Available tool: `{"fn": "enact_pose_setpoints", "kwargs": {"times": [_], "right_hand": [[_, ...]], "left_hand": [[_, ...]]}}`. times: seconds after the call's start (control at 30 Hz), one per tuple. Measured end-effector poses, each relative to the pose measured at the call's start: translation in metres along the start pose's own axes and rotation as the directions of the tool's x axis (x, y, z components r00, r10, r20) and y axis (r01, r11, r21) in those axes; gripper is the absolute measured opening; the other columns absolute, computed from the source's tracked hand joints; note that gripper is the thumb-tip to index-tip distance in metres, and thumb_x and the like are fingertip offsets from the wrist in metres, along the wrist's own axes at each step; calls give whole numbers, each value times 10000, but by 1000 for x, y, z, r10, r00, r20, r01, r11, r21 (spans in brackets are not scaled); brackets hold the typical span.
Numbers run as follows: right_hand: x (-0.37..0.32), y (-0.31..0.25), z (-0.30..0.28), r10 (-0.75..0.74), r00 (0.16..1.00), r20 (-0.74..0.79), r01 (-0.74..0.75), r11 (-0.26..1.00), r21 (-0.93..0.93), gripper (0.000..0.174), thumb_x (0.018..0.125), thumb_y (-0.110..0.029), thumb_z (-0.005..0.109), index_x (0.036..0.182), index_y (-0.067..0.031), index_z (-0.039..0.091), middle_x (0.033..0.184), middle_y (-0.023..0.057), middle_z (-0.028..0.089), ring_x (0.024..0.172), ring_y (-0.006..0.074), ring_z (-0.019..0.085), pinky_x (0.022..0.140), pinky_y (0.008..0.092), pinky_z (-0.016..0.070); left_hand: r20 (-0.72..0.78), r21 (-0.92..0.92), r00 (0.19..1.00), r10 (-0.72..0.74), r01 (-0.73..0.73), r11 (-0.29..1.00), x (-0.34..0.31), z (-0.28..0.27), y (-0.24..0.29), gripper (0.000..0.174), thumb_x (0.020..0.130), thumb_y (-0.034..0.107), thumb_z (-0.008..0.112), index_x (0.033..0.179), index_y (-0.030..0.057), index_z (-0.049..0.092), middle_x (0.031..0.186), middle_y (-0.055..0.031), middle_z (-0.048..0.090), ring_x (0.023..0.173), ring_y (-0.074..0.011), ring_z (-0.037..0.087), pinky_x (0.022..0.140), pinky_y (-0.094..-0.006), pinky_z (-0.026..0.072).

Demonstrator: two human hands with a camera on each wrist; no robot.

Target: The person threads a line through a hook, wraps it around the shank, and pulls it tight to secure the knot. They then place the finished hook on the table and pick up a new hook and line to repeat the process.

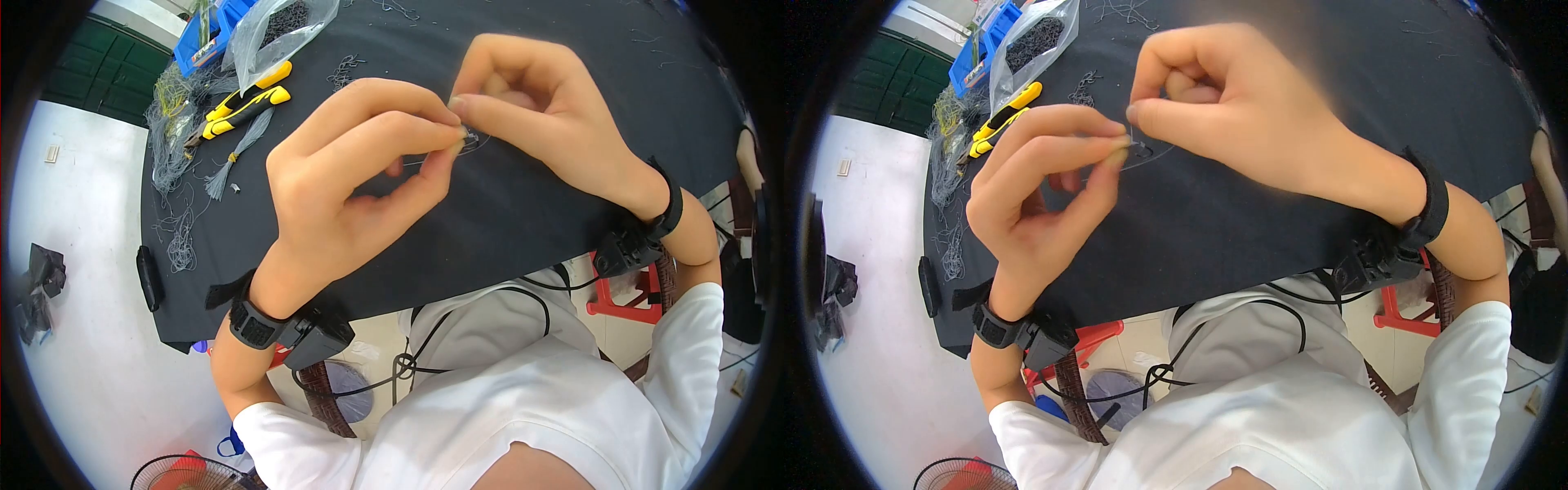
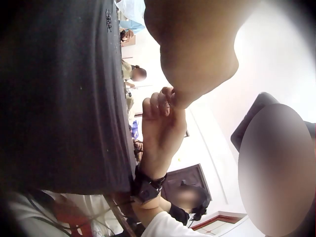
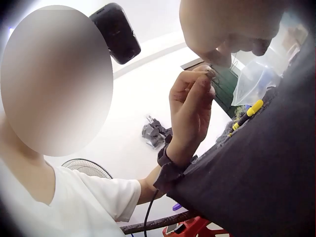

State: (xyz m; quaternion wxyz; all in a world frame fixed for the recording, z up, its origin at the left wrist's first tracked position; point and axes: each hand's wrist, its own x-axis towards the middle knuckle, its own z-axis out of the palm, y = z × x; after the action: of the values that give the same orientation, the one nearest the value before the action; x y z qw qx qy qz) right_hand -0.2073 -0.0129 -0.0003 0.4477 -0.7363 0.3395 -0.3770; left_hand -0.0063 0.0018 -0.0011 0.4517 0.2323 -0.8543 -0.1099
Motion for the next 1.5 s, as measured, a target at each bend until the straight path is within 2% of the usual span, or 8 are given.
{"fn": "enact_pose_setpoints", "kwargs": {"times": [0.13,0.43,0.53,0.93,1.03,1.2,1.33,1.5], "right_hand": [[3,12,6,28,999,29,-33,984,176,117,816,-110,584,753,-13,569,533,-73,417,488,-2,326,448,204,240],[1,8,8,290,935,203,-353,815,460,87,792,-133,606,757,-56,588,635,-53,483,532,19,332,476,194,246],[1,8,10,342,911,232,-413,781,469,94,792,-139,612,758,-56,583,634,-48,474,531,23,326,478,194,244],[-1,8,17,322,923,209,-383,812,441,84,800,-137,592,774,-74,543,610,-82,459,531,2,339,468,184,250],[0,8,20,294,943,157,-333,850,409,84,810,-121,579,773,-55,540,593,-82,452,517,6,337,466,187,251],[-10,3,22,-24,996,85,15,994,106,57,790,-20,576,779,-35,522,571,-57,405,496,20,290,468,199,235],[-12,-4,22,-372,928,-7,361,906,-222,120,727,62,597,800,-20,547,574,-31,384,484,39,280,454,207,226],[-7,-8,15,-478,878,19,450,812,-372,149,721,76,605,835,-14,573,596,-24,382,495,47,293,456,207,232]], "left_hand": [[-21,-38,999,-44,43,998,-2,2,-3,170,689,-103,663,816,9,652,891,-73,641,584,-36,470,485,-155,349],[-40,34,994,-105,107,994,-3,-2,1,147,702,-80,670,814,14,652,908,-59,653,482,9,337,447,-137,245],[-67,50,990,-121,125,991,-3,-2,0,136,712,-72,671,816,12,649,911,-56,653,472,11,325,448,-138,240],[-139,-6,978,-157,158,987,-3,1,-2,130,729,-63,672,828,18,644,906,-45,650,543,-6,377,505,-148,283],[-156,15,973,-167,172,985,-3,1,-2,131,732,-61,671,831,20,647,896,-37,649,558,-17,392,525,-158,300],[-181,55,968,-174,186,981,-2,2,-9,117,711,-31,676,805,34,647,853,-20,646,594,-52,451,536,-184,338],[-157,108,971,-178,196,975,0,3,-9,112,653,19,696,736,69,639,786,1,644,616,-105,515,523,-231,371],[-56,189,992,-111,120,975,-1,4,-7,135,621,45,710,712,101,627,774,39,633,668,-140,527,612,-271,338]]}}
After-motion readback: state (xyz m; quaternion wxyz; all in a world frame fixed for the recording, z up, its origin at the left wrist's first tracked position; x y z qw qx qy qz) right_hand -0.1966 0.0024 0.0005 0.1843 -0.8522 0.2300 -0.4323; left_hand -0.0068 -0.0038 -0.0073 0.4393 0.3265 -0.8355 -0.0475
